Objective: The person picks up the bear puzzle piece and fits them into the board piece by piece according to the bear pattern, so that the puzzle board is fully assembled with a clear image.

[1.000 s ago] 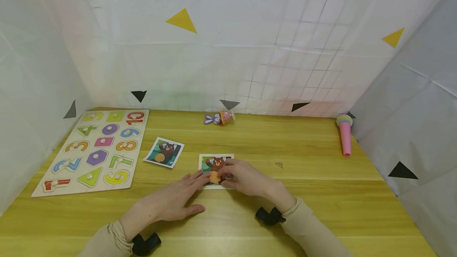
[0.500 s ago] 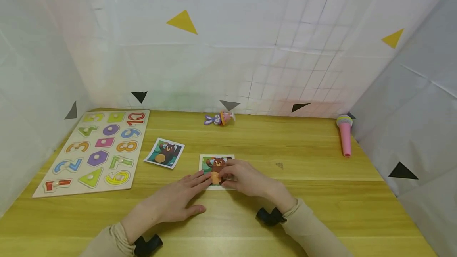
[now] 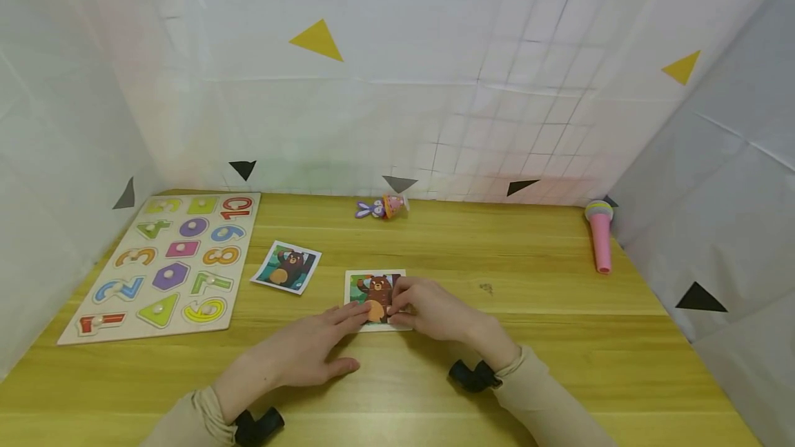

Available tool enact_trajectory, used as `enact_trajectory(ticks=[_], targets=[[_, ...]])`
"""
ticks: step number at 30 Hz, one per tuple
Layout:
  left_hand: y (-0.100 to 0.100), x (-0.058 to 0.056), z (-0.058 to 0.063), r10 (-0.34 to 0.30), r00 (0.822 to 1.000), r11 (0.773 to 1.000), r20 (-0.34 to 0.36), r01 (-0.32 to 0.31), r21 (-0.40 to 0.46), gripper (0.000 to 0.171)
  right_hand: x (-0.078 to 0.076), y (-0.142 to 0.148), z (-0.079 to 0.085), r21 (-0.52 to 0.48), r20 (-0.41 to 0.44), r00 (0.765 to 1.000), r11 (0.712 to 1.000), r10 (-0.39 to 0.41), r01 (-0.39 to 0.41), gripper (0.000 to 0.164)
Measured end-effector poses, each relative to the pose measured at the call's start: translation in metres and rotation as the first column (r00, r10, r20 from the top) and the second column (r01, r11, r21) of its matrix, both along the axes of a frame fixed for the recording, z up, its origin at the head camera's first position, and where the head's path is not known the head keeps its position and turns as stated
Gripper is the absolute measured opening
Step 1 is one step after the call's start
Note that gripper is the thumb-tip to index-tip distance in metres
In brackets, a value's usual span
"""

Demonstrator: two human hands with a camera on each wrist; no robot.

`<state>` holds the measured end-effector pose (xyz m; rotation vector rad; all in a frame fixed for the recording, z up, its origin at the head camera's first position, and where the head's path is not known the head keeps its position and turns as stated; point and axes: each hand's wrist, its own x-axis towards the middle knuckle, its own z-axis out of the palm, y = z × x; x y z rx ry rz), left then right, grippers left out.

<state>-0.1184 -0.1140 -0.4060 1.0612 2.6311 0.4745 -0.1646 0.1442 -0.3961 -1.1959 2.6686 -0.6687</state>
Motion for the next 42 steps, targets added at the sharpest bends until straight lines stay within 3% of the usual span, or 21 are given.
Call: enact_trajectory(ticks=[16, 26, 31, 35, 42], targets=[[0.0035, 0.0043, -0.0022, -0.04, 0.998, 0.999, -0.054, 0.04, -0.009, 0.076, -0.0001, 0.0007, -0.0008, 0.018, 0.017, 1.0, 1.0, -0.001, 0.001, 0.01], [0.0041, 0.0053, -0.0015, -0.013, 1.0, 1.0, -0.008, 0.013, -0.008, 0.078, 0.001, 0.0008, 0.0006, 0.01, 0.015, 1.0, 1.0, -0.001, 0.0, 0.01], [0.0039, 0.0046, -0.0016, -0.003, 1.0, 1.0, -0.004, 0.003, -0.004, 0.067, 0.0007, 0.0014, 0.0008, 0.006, 0.007, 1.0, 1.0, 0.003, -0.003, 0.01], [0.004, 0.0017, -0.0022, -0.03, 0.998, 0.999, -0.059, 0.03, -0.012, 0.051, -0.0005, 0.0025, -0.0006, 0.008, -0.01, 1.0, 1.0, 0.009, -0.009, 0.01], [0.0056, -0.0008, -0.0009, -0.076, 0.985, 0.997, -0.155, 0.071, -0.039, 0.046, -0.0013, 0.0043, -0.0006, 0.015, -0.015, 1.0, 1.0, 0.019, -0.018, 0.011]])
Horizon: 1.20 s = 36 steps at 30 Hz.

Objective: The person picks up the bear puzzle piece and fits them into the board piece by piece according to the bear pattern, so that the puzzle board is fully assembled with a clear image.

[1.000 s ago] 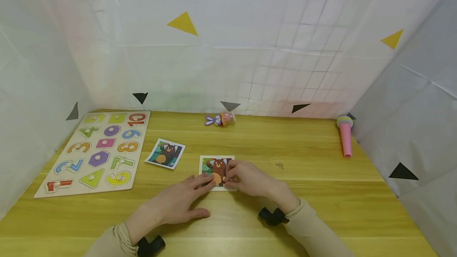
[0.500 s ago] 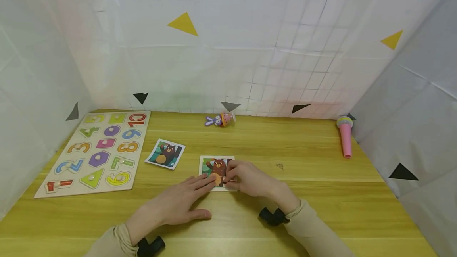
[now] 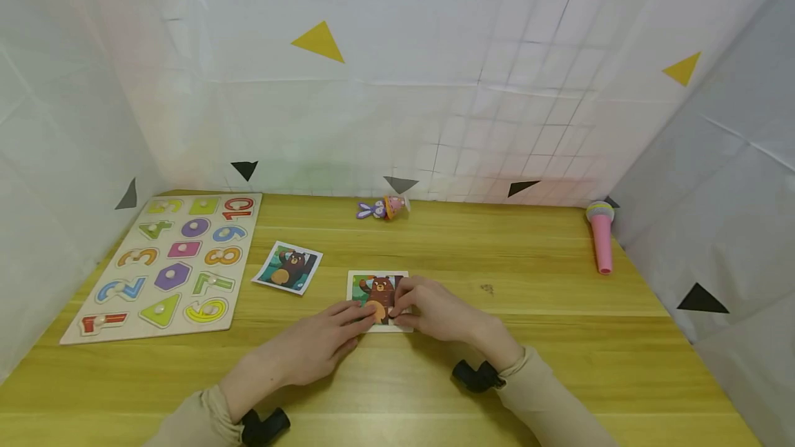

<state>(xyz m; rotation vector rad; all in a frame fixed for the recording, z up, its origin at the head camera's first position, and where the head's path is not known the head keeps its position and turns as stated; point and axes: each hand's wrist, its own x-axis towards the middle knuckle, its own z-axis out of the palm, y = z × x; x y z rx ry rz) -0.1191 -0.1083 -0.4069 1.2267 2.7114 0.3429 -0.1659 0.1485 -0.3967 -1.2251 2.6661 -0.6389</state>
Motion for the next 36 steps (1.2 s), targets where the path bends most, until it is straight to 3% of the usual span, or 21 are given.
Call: enact_trajectory(ticks=[5, 13, 18, 26, 36], targets=[[0.003, 0.0, 0.002, -0.007, 1.0, 1.0, -0.016, 0.007, 0.007, 0.045, -0.001, 0.0, 0.001, -0.005, 0.002, 1.0, 1.0, 0.009, -0.009, 0.011], [0.002, 0.0, 0.001, -0.006, 0.999, 1.0, 0.037, 0.006, 0.021, 0.047, 0.002, 0.005, 0.0, 0.005, -0.004, 1.0, 1.0, 0.026, -0.026, 0.012], [0.003, 0.0, 0.001, -0.002, 0.998, 1.0, 0.059, 0.0, 0.022, 0.047, 0.005, 0.019, 0.005, 0.009, 0.032, 0.999, 0.999, 0.038, -0.039, 0.026], [0.002, 0.0, 0.002, -0.007, 0.997, 0.999, 0.074, 0.004, 0.035, 0.049, 0.008, 0.068, 0.01, 0.025, 0.156, 0.984, 0.996, -0.088, 0.085, 0.041], [0.0, -0.001, 0.0, 0.009, 0.993, 0.999, 0.118, -0.014, 0.042, 0.051, 0.011, 0.128, 0.006, 0.068, 0.18, 0.964, 0.98, -0.195, 0.186, 0.053]])
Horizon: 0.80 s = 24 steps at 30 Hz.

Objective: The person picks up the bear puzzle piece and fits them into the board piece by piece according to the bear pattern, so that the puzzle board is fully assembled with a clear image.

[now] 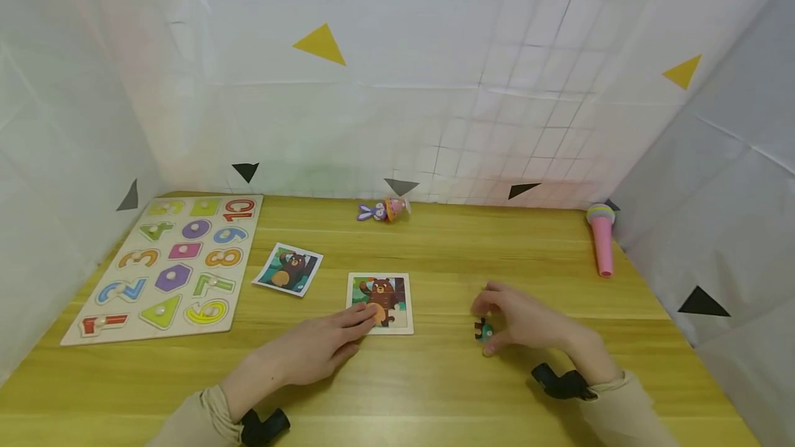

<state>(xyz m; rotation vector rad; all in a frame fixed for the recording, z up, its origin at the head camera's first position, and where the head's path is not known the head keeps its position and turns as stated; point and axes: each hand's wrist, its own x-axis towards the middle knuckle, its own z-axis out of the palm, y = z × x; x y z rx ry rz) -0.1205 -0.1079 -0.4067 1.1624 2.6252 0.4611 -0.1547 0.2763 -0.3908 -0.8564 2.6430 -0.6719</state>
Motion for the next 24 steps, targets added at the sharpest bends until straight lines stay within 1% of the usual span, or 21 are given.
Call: enact_trajectory(ticks=[4, 8, 10, 12, 16, 18, 24], targets=[[0.0, 0.0, 0.0, 0.0, 1.0, 1.0, 0.007, 0.0, 0.001, 0.051, 0.0, 0.013, -0.003, -0.003, 0.014, 1.0, 1.0, -0.019, 0.019, 0.048], [-0.001, 0.0, 0.0, -0.001, 1.0, 1.0, 0.005, 0.001, 0.014, 0.051, -0.001, 0.018, -0.007, -0.04, 0.026, 0.999, 0.999, -0.023, 0.024, 0.033], [-0.001, -0.001, 0.0, -0.005, 1.0, 1.0, 0.0, 0.005, 0.018, 0.051, -0.001, 0.018, -0.008, -0.055, 0.021, 1.0, 0.998, -0.019, 0.02, 0.028], [-0.001, -0.001, -0.001, -0.006, 1.0, 1.0, -0.004, 0.007, 0.02, 0.051, -0.001, 0.017, -0.008, -0.059, 0.007, 1.0, 0.998, -0.011, 0.012, 0.028], [-0.002, -0.001, -0.002, -0.004, 1.0, 1.0, -0.01, 0.004, 0.015, 0.051, 0.0, 0.011, -0.008, -0.058, -0.038, 0.999, 0.998, 0.016, -0.019, 0.035], [-0.002, -0.001, -0.002, -0.001, 1.0, 1.0, -0.01, 0.001, 0.014, 0.051, 0.001, 0.009, -0.008, -0.064, -0.046, 0.999, 0.998, 0.026, -0.028, 0.037], [-0.001, -0.001, -0.003, -0.001, 1.0, 1.0, -0.004, 0.001, 0.009, 0.052, 0.001, 0.006, -0.013, -0.087, -0.052, 0.998, 0.995, 0.034, -0.039, 0.031]])
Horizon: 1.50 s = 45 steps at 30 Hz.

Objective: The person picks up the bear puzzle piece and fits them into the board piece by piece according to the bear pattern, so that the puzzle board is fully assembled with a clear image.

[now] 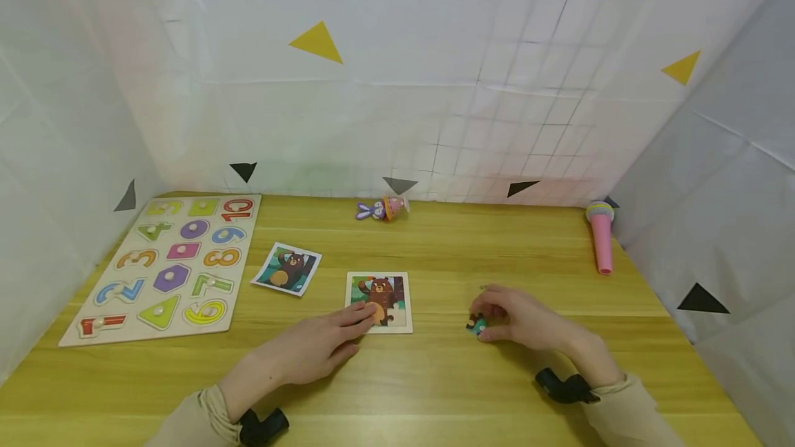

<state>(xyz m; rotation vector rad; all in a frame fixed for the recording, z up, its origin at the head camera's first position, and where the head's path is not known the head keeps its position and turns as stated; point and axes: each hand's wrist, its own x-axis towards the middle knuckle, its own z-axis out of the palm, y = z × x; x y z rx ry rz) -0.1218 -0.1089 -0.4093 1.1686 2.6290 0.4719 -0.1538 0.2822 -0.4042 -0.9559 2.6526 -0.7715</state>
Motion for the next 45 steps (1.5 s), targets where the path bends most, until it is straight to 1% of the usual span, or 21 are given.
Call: enact_trajectory(ticks=[12, 15, 22, 25, 30, 34, 41, 45], targets=[[0.0001, 0.0004, 0.0002, -0.003, 1.0, 1.0, -0.003, 0.003, -0.001, 0.052, 0.0001, -0.0006, 0.0004, -0.017, 0.011, 0.999, 0.999, 0.035, -0.034, 0.024], [0.0, 0.0004, 0.0002, -0.004, 1.0, 1.0, -0.006, 0.004, -0.002, 0.052, 0.0003, -0.0002, 0.0007, -0.006, 0.003, 1.0, 1.0, 0.023, -0.023, 0.025], [0.0001, 0.0004, -0.0003, -0.006, 1.0, 1.0, -0.009, 0.006, 0.004, 0.052, 0.0018, -0.0022, 0.0031, 0.033, -0.002, 0.998, 0.998, -0.058, 0.058, 0.029], [0.0002, 0.0001, 0.0, -0.007, 1.0, 1.0, -0.012, 0.008, 0.005, 0.052, 0.0017, -0.0039, 0.0053, 0.042, -0.013, 0.997, 0.996, -0.072, 0.073, 0.028], [0.0003, -0.0004, 0.0009, -0.009, 1.0, 1.0, -0.012, 0.009, 0.0, 0.052, 0.0015, -0.0054, 0.007, 0.033, -0.026, 0.998, 0.998, -0.061, 0.062, 0.025], [0.0001, -0.0003, 0.0008, -0.009, 1.0, 1.0, -0.008, 0.009, 0.0, 0.052, 0.0016, -0.0055, 0.0055, 0.016, -0.017, 0.997, 0.997, -0.069, 0.07, 0.028], [0.0002, 0.0, 0.0007, -0.004, 1.0, 1.0, -0.006, 0.004, 0.002, 0.052, 0.0003, -0.0034, 0.0034, 0.038, -0.037, 0.998, 0.998, -0.05, 0.052, 0.026], [0.0002, 0.0002, 0.0009, -0.003, 1.0, 1.0, -0.006, 0.003, 0.0, 0.052, 0.0004, -0.0027, 0.0018, 0.03, -0.035, 0.998, 0.998, -0.046, 0.047, 0.026]])
